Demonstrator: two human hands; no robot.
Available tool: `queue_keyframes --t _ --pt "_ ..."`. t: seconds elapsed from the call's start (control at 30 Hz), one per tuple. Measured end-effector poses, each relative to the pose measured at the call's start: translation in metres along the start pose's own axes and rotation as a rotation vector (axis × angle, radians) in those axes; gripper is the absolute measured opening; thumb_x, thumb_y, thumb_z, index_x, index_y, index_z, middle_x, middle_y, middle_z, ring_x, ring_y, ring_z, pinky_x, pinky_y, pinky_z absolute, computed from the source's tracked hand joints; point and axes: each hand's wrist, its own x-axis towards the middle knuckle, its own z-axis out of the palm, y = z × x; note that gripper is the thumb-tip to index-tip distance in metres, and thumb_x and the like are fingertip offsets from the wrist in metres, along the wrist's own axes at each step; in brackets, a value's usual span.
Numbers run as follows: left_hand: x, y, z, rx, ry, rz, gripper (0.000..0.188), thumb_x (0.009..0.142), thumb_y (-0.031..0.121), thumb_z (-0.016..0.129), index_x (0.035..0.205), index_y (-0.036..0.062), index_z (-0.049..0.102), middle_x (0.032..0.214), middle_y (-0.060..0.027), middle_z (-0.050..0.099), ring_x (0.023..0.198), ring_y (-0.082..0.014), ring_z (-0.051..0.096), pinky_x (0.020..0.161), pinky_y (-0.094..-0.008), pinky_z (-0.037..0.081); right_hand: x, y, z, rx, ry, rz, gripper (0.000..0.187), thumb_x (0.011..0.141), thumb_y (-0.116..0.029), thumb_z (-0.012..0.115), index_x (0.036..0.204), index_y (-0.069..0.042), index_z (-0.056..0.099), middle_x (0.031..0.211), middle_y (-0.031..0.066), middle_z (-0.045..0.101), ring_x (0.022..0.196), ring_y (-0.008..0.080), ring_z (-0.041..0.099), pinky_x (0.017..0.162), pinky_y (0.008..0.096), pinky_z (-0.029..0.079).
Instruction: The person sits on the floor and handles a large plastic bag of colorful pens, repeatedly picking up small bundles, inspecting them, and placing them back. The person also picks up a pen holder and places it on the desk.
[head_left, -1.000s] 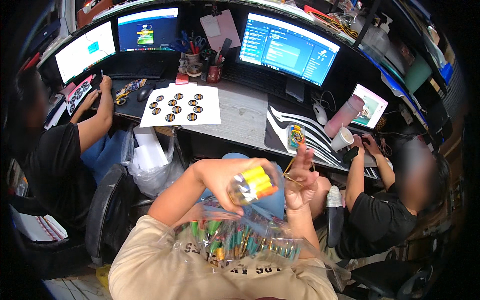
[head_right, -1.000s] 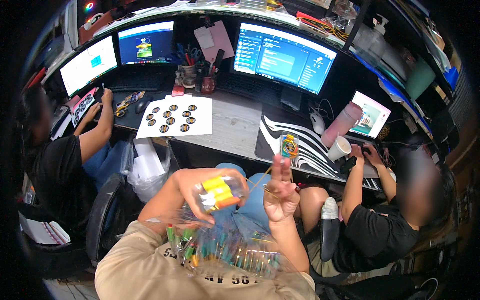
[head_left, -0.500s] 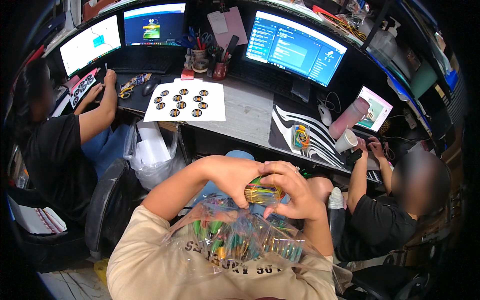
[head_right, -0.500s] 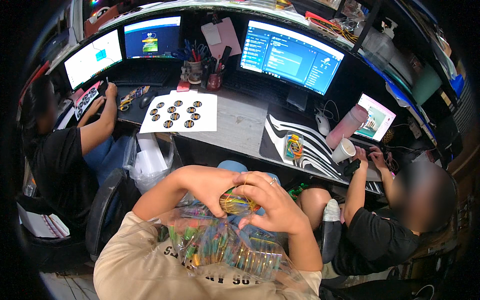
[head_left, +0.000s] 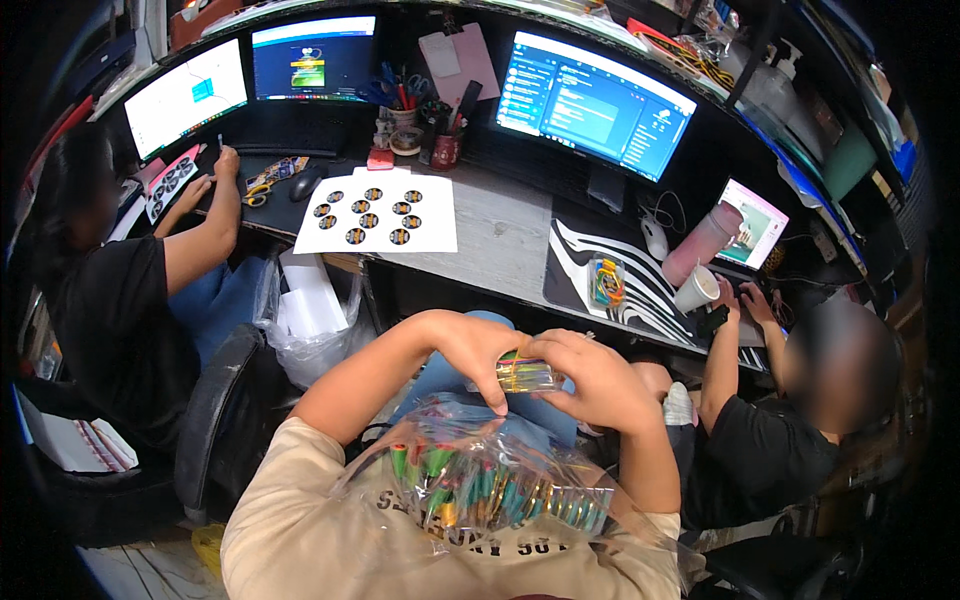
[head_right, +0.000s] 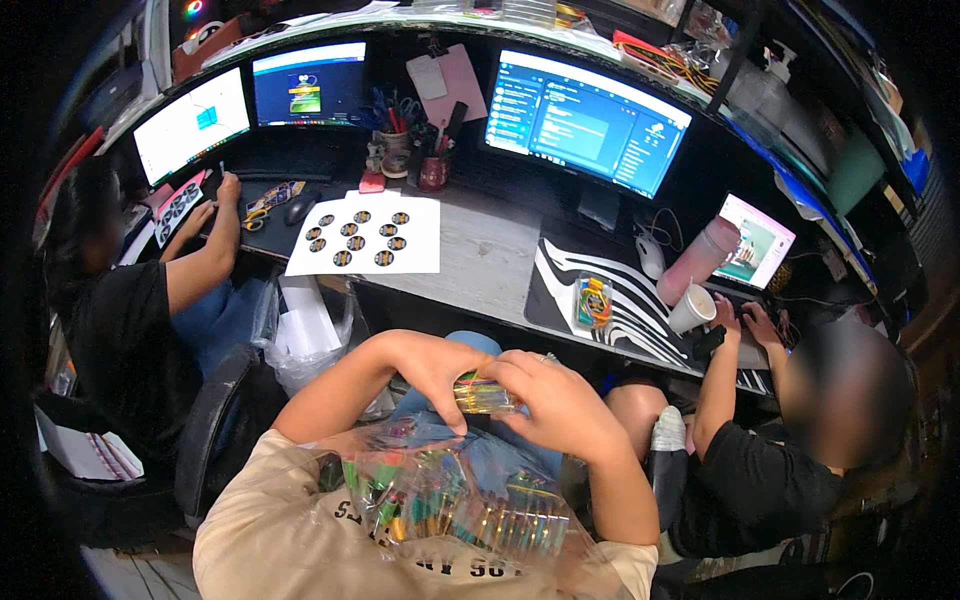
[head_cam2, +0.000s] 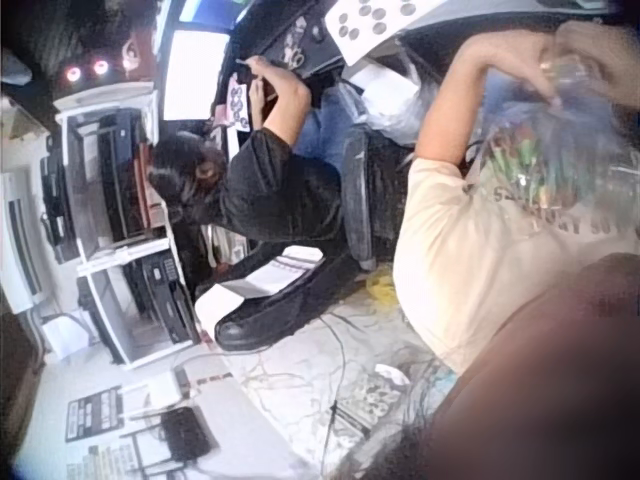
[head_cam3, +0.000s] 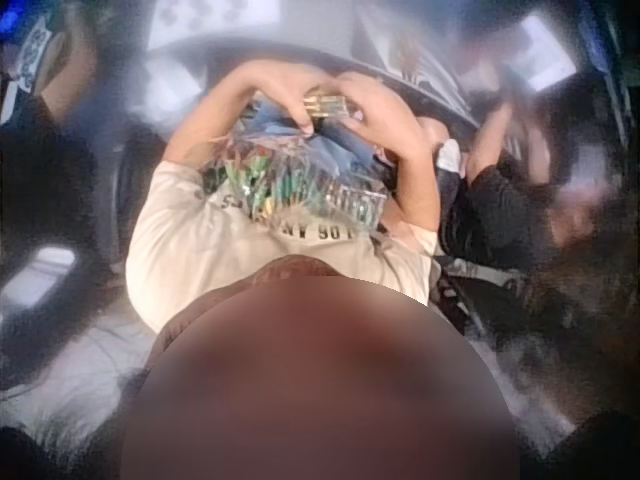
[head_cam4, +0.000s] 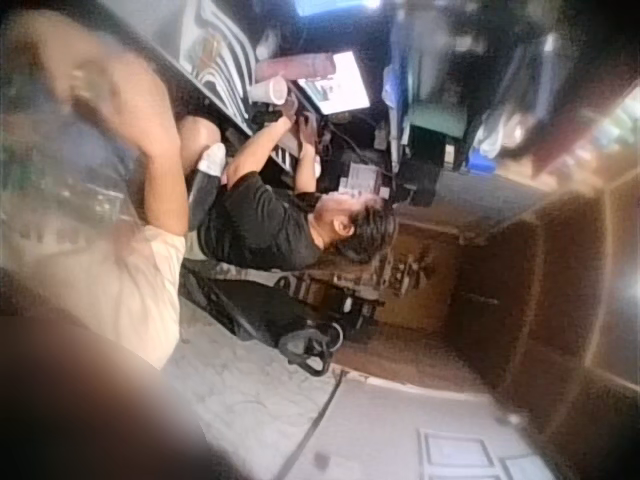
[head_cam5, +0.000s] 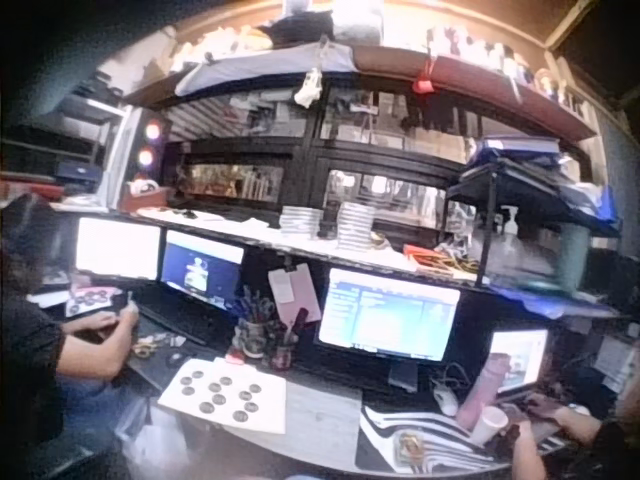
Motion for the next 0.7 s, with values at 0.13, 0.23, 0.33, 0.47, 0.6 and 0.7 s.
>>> queue_keyframes --t 0.13,0.23,0.33,0.47,0.6,0.7 --pt "-0.009 -0.024 -0.009 -0.490 -0.211 -0.094 0.064 0.085 0.039 0.069 0.130 -0.0024 0.049 0.112 -0.0129 0.063 0.096 -0.0223 0.065 0.079 -0.0354 0.055 -0.001 0.023 0.011 0.237 0.134 -0.088 0.043 0.067 -0.011 0.077 0.108 -0.008 0.066 0.100 0.0118 0.065 0.089 0.0286 0.065 0.080 0.0343 0.051" --pt "-0.008 -0.047 0.000 -0.914 -0.244 0.175 0.101 0.080 0.073 0.052 0.144 -0.0024 0.032 0.135 -0.0258 0.047 0.112 -0.0336 0.061 0.087 -0.0459 0.055 -0.004 0.041 0.016 0.539 0.209 0.021 0.038 0.070 -0.009 0.080 0.105 -0.003 0.067 0.102 0.0093 0.068 0.089 0.0188 0.066 0.081 0.0295 0.052" --pt "-0.002 -0.064 0.011 -1.148 -0.221 0.308 0.119 0.073 0.085 0.041 0.151 -0.0017 0.017 0.145 -0.0347 0.031 0.120 -0.0435 0.054 0.093 -0.0516 0.051 -0.004 0.060 0.027 0.843 0.330 0.120 0.042 0.073 -0.004 0.080 0.111 0.003 0.062 0.103 0.0082 0.067 0.094 0.0132 0.064 0.081 0.0267 0.052" --pt "-0.001 -0.070 0.020 -1.296 -0.051 0.471 0.110 0.080 0.078 0.043 0.152 -0.0006 0.014 0.150 -0.0330 0.024 0.126 -0.0460 0.048 0.103 -0.0526 0.042 0.016 0.092 0.042 1.198 0.528 0.225 0.043 0.078 0.000 0.074 0.117 0.001 0.057 0.103 0.0087 0.066 0.085 0.0135 0.065 0.070 0.0263 0.056" --pt "-0.014 -0.074 0.010 -1.180 0.285 0.372 0.086 0.095 0.058 0.042 0.150 -0.0028 0.019 0.147 -0.0287 0.034 0.124 -0.0401 0.052 0.103 -0.0489 0.044 0.040 0.116 0.056 1.385 0.655 0.300 0.037 0.084 -0.003 0.068 0.119 0.000 0.056 0.105 0.0095 0.066 0.085 0.0146 0.067 0.070 0.0282 0.059" --pt "-0.036 -0.084 -0.005 -1.162 0.563 0.208 0.062 0.102 0.042 0.041 0.145 -0.0029 0.034 0.139 -0.0231 0.048 0.117 -0.0326 0.058 0.100 -0.0456 0.047 0.055 0.129 0.059 1.483 0.699 0.355 0.038 0.087 -0.008 0.067 0.122 -0.002 0.054 0.105 0.0081 0.066 0.086 0.0152 0.068 0.071 0.0295 0.059"
